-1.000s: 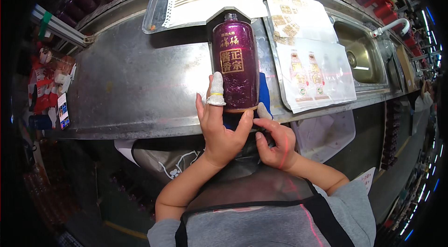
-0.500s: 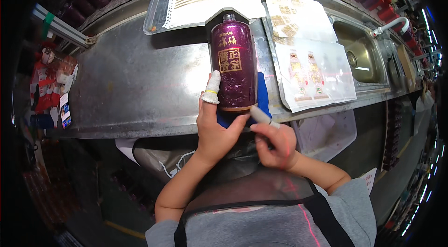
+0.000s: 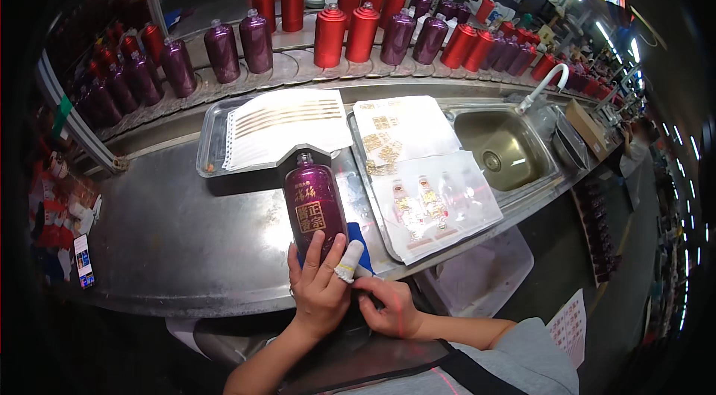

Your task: The person is manually applying gold-colored labels to purple glass bottles on a production line.

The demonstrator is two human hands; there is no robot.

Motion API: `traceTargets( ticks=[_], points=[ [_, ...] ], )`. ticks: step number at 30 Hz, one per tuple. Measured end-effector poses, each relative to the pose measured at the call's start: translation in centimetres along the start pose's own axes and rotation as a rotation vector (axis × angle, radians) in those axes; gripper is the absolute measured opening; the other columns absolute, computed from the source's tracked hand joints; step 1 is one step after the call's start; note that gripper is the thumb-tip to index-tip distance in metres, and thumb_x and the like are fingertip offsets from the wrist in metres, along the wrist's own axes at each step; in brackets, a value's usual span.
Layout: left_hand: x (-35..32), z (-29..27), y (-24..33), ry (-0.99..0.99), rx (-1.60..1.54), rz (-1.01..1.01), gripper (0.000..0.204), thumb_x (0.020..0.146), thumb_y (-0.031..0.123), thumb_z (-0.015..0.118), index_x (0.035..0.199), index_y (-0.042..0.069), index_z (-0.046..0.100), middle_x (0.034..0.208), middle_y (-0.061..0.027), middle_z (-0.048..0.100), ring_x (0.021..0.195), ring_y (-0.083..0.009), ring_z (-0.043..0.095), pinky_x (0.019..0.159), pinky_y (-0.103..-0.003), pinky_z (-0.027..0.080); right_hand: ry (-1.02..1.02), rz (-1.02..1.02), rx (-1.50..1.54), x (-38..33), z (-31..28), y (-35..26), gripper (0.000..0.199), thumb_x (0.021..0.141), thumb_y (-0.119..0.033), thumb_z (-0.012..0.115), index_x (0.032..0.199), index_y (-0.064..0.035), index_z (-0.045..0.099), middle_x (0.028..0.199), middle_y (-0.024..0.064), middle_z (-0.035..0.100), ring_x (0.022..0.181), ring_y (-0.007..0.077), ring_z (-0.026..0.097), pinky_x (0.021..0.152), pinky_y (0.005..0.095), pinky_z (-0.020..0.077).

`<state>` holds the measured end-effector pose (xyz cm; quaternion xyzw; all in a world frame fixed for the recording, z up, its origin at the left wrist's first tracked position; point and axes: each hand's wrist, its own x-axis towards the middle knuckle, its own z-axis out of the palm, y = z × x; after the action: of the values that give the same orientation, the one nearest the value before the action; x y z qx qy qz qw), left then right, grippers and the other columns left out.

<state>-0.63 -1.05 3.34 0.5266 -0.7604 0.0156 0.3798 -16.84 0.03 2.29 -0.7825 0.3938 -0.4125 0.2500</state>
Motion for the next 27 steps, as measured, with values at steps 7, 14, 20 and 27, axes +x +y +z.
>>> traceTargets(
  ticks=[7,14,20,27],
  points=[
    [0.8,0.3,-0.9,0.054,-0.038,-0.019,0.048,0.077,0.007,0.069,0.124,0.001,0.062,0.131,-0.0168,0.06,0.131,-0.0365,0.05,0.112,-0.057,0.026,-0.001,0.269,0.136,0.2,-0.2,0.2,0.025,0.082,0.0,0.063,0.107,-0.0035,0.065,0.092,0.0099,0.067,0.06,0.0124,0.061,0.055,0.0261,0.0475],
    [-1.5,0.2,-2.6,0.11,-0.172,-0.099,0.062,0.079,0.007,0.07,0.134,-0.008,0.048,0.134,-0.028,0.053,0.131,-0.0454,0.046,0.11,-0.061,0.027,-0.017,0.297,0.167,0.2,0.1,0.3,0.027,0.082,0.0,0.063,0.108,-0.0048,0.065,0.085,0.0094,0.066,0.055,0.0128,0.058,0.052,0.0265,0.0459],
    [-2.8,-0.2,-3.6,0.075,-0.246,-0.18,0.06,0.081,0.0,0.06,0.137,-0.011,0.043,0.13,-0.0303,0.053,0.119,-0.0478,0.054,0.111,-0.063,0.027,-0.003,0.276,0.134,0.2,0.5,0.3,0.027,0.08,-0.003,0.065,0.108,-0.0065,0.065,0.074,0.012,0.064,0.052,0.0213,0.059,0.051,0.0322,0.0466],
    [-3.4,-0.5,-5.5,-0.11,-0.25,-0.24,0.063,0.081,0.003,0.057,0.14,-0.009,0.038,0.134,-0.0262,0.052,0.127,-0.0396,0.049,0.114,-0.064,0.011,-0.041,0.252,0.062,0.7,0.7,-0.3,0.03,0.079,-0.003,0.065,0.109,-0.0059,0.064,0.079,0.013,0.066,0.053,0.024,0.061,0.051,0.0331,0.0476]
  ],
)
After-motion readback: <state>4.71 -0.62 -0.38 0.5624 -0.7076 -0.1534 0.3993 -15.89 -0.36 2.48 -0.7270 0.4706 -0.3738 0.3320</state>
